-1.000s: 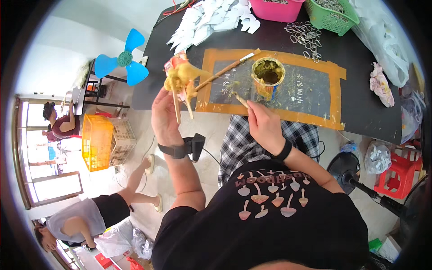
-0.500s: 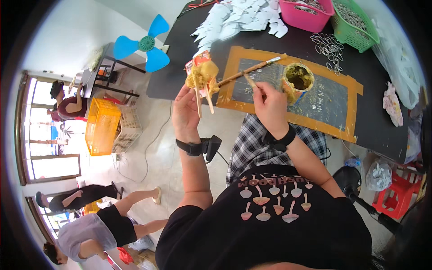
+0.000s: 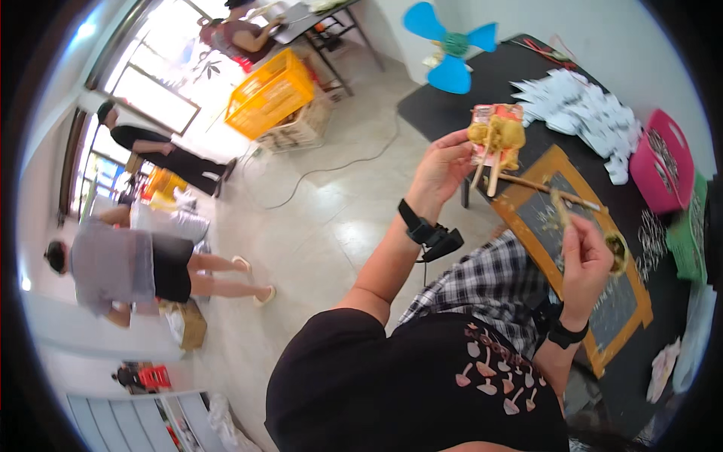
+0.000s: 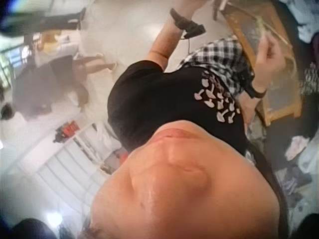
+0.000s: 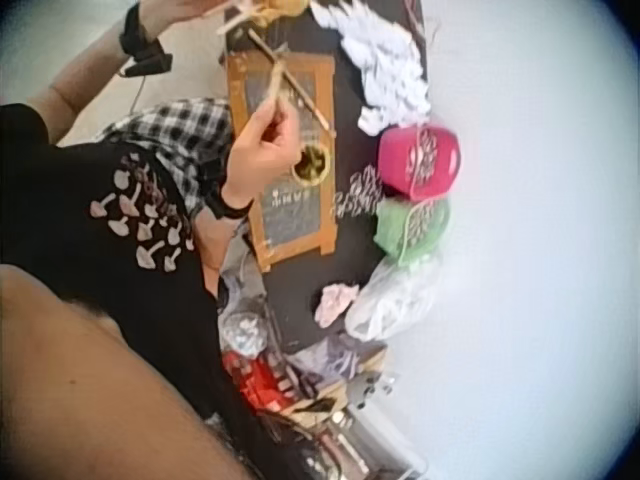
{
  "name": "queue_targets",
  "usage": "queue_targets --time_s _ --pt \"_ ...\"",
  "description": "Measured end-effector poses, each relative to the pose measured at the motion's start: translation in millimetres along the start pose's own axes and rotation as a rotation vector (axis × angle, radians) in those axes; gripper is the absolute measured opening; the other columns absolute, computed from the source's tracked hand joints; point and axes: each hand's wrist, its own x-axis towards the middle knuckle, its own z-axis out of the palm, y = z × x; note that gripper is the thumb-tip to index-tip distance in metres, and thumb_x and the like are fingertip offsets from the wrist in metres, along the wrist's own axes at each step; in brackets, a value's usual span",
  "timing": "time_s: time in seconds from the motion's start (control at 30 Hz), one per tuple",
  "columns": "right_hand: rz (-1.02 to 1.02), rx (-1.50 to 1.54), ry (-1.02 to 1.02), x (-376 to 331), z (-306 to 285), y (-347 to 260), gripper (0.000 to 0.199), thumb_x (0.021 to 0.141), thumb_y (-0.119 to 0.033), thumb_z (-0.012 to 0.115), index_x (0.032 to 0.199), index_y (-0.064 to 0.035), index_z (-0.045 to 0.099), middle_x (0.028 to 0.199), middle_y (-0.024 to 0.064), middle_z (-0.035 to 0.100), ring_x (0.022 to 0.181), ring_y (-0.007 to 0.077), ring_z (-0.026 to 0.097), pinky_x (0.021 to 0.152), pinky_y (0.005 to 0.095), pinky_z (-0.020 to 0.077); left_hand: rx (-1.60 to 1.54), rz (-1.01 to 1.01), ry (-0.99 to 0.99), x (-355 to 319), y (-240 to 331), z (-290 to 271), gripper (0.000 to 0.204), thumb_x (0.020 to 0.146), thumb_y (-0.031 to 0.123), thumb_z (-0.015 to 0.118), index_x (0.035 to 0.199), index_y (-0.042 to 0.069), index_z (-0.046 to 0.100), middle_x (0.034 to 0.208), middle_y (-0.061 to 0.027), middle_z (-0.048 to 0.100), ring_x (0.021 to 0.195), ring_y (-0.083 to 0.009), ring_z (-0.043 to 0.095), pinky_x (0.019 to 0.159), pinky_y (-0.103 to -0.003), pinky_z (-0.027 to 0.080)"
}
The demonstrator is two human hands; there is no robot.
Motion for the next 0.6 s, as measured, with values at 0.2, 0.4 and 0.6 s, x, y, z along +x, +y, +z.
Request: queue_targets --time_s 0.2,0.4,0.6 --pt "0.173 0.06 -0.144 29 51 35 0.016 0.094 -0.008 0.057 0.101 0.0044 0.064 0.07 -0.0037 0.054 0.058 0.0009 0.043 0.051 0.0174 0.0313 -0.046 0.052 0.01 -10 17 3 0.031 0.085 -0.004 0.055 0.116 -0.004 0.055 0.107 -0.0137 0.065 0.092 -0.0195 0.067 0.079 -0.03 0.057" --pt "0.251 0.389 -0.012 47 87 32 0.02 0.096 -0.011 0.054 0.105 0.0045 0.062 0.065 -0.0037 0.048 0.053 0.0005 0.036 0.045 0.0174 0.0251 -0.016 0.088 0.081 -15 11 -10 0.035 0.088 -0.004 0.05 0.123 -0.008 0.049 0.112 -0.0153 0.063 0.097 -0.0208 0.066 0.085 -0.03 0.055" --pt "0.147 0.326 0.011 56 100 34 0.02 0.096 -0.012 0.054 0.106 0.0042 0.063 0.069 -0.0025 0.052 0.055 0.0014 0.041 0.046 0.0182 0.0303 -0.014 0.107 0.15 -16 9 -22 0.038 0.087 -0.005 0.051 0.124 -0.005 0.049 0.112 -0.0142 0.062 0.098 -0.0206 0.064 0.087 -0.032 0.053"
